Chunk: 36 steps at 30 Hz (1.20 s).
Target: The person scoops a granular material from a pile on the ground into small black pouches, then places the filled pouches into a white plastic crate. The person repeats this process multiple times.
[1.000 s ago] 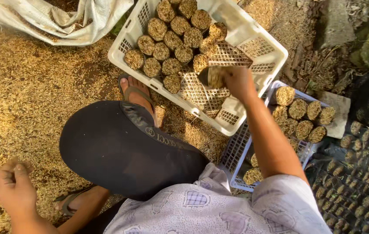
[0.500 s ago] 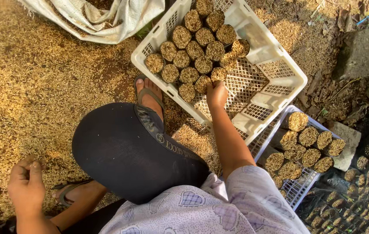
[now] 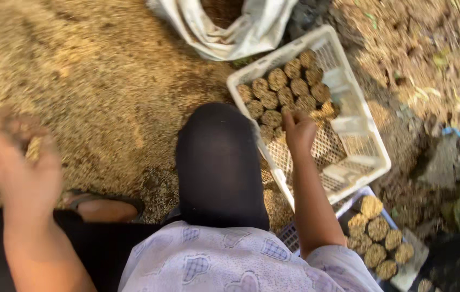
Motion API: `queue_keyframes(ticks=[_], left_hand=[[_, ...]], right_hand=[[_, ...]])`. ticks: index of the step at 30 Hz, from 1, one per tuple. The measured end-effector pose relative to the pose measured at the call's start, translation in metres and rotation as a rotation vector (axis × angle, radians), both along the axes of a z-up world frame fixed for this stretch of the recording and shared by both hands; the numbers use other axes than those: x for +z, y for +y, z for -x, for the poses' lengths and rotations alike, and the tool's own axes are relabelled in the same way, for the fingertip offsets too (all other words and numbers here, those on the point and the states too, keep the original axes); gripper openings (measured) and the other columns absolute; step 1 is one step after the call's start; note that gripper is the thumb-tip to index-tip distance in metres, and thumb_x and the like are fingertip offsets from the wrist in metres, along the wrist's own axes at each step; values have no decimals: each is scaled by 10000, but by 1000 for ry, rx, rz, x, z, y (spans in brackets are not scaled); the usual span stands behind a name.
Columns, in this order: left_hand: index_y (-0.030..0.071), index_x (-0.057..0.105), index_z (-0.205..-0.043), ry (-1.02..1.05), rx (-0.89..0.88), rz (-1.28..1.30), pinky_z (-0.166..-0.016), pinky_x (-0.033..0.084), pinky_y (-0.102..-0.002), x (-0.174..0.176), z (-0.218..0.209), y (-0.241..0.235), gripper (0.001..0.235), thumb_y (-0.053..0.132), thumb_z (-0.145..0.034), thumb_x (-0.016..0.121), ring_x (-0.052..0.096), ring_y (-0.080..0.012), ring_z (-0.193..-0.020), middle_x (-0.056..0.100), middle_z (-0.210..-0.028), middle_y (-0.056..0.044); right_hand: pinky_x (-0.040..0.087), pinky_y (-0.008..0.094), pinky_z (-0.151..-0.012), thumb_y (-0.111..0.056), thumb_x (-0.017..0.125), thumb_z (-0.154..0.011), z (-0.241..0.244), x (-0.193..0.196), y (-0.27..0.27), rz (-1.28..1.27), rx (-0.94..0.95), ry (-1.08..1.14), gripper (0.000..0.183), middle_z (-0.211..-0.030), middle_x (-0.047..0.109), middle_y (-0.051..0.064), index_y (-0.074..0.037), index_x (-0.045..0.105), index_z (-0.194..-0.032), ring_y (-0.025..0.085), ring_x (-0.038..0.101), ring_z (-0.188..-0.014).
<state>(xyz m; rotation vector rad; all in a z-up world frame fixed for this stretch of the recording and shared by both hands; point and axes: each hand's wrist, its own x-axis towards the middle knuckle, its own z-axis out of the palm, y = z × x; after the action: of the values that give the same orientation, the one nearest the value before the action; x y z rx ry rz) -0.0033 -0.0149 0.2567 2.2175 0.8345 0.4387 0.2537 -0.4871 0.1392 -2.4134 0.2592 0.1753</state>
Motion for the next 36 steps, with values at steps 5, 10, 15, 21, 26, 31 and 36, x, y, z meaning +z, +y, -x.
queue_keyframes(ticks=[5, 10, 15, 21, 26, 31, 36], left_hand=[[33, 545, -1320, -102, 74, 22, -842, 535, -329, 70, 52, 9, 314, -58, -1028, 478, 665, -212, -913, 668, -1008, -136], [-45, 427, -1486, -106, 376, -47, -888, 517, -414, 25, 180, 36, 558, 151, -1035, 690, 662, -304, -1017, 676, -1135, -177], [34, 665, -1104, 36, 697, -74, -830, 520, -457, -72, 270, 10, 184, 120, -947, 709, 653, -368, -946, 659, -1014, -184], [58, 680, -1103, 164, 809, -548, -831, 455, -455, -123, 280, 53, 235, 52, -869, 694, 582, -341, -1021, 596, -1055, -132], [93, 655, -898, 548, 704, -713, -806, 448, -427, -136, 263, 122, 69, 106, -831, 662, 551, -314, -976, 576, -1001, -117], [95, 661, -824, 371, 691, -654, -821, 443, -438, -122, 278, 122, 60, 114, -854, 710, 554, -302, -978, 576, -960, -85], [56, 668, -934, -234, 777, -305, -818, 477, -377, -61, 271, 111, 63, 65, -931, 730, 577, -232, -917, 634, -969, -65]], right_hand=[[556, 270, -900, 47, 744, -987, -4, 155, 133, -663, 457, -336, 189, -1119, 708, 95, -31, 622, -1108, 119, 666, -998], [417, 491, -1184, -15, 757, -904, 64, 256, 236, -192, 1286, -512, 699, -1591, 396, 263, 7, 452, -1532, 411, 431, -1473], [487, 434, -1050, -159, 780, -887, 86, 212, 286, 111, 1554, -277, 580, -1363, 650, 248, 24, 602, -1407, 358, 612, -1292], [556, 387, -944, -219, 769, -905, 50, 165, 286, 205, 1440, -131, 585, -1244, 727, 185, 2, 602, -1420, 270, 724, -1124], [560, 384, -917, -186, 766, -869, 44, 154, 297, 226, 1427, -81, 593, -1223, 731, 185, -4, 607, -1410, 266, 724, -1100], [570, 388, -885, -179, 762, -875, 52, 156, 306, 225, 1430, -79, 559, -1183, 742, 180, -10, 618, -1388, 264, 740, -1053], [569, 395, -870, -170, 752, -886, 63, 174, 316, 207, 1435, -110, 532, -1177, 739, 187, 9, 620, -1369, 262, 736, -1032]])
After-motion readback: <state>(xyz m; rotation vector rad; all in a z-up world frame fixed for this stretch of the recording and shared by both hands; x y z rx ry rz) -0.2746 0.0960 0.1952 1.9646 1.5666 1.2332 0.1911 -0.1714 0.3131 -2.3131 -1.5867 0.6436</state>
